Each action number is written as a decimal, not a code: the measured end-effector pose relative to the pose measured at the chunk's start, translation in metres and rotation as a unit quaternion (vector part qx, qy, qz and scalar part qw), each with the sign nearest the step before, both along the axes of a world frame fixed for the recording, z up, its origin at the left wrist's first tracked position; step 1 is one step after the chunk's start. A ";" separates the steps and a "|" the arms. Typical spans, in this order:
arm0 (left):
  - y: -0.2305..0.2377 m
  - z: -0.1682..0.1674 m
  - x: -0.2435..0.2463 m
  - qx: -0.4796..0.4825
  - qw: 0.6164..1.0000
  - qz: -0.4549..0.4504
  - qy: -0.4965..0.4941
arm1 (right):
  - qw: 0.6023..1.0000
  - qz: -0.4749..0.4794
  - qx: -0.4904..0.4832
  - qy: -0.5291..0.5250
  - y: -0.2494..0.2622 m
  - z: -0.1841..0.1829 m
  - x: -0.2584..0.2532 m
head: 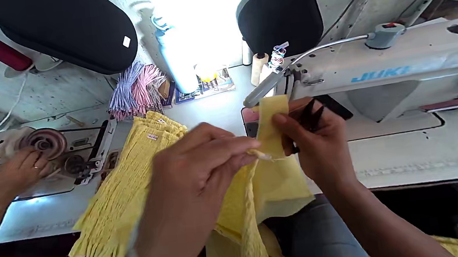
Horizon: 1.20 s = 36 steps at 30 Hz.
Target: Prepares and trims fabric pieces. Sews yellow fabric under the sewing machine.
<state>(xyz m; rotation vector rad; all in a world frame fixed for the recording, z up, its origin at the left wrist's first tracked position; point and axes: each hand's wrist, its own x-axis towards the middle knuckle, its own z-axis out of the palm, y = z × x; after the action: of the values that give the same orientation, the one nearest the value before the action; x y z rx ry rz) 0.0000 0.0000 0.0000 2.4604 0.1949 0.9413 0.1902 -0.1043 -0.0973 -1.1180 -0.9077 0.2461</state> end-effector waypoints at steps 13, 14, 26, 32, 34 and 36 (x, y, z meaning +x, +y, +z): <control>0.006 -0.065 0.031 -0.194 0.979 0.058 -0.006 | 0.994 0.107 -0.013 0.012 -0.001 -0.023 -0.021; 0.007 -0.066 0.030 -0.213 0.976 0.053 0.005 | 0.993 0.114 -0.016 0.006 -0.001 -0.025 -0.020; 0.029 -0.105 0.009 -0.102 0.986 0.131 0.015 | 0.957 -0.049 -0.101 -0.267 -0.011 -0.052 -0.030; 0.066 -0.125 0.004 -0.169 0.974 0.152 0.013 | 0.880 0.273 -0.107 -0.373 -0.036 -0.120 -0.102; 0.069 -0.125 0.005 -0.178 0.971 0.159 0.032 | 0.825 0.379 -0.180 -0.378 -0.027 -0.162 -0.134; 0.071 -0.126 0.005 -0.184 0.970 0.155 0.034 | 0.727 0.454 -0.264 -0.441 -0.012 -0.190 -0.162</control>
<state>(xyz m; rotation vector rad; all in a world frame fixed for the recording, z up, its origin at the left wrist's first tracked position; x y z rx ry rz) 0.0048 0.0712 -0.1262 2.1508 0.7291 0.8526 0.0285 -0.1162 -0.2870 -1.2181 -2.3611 0.8641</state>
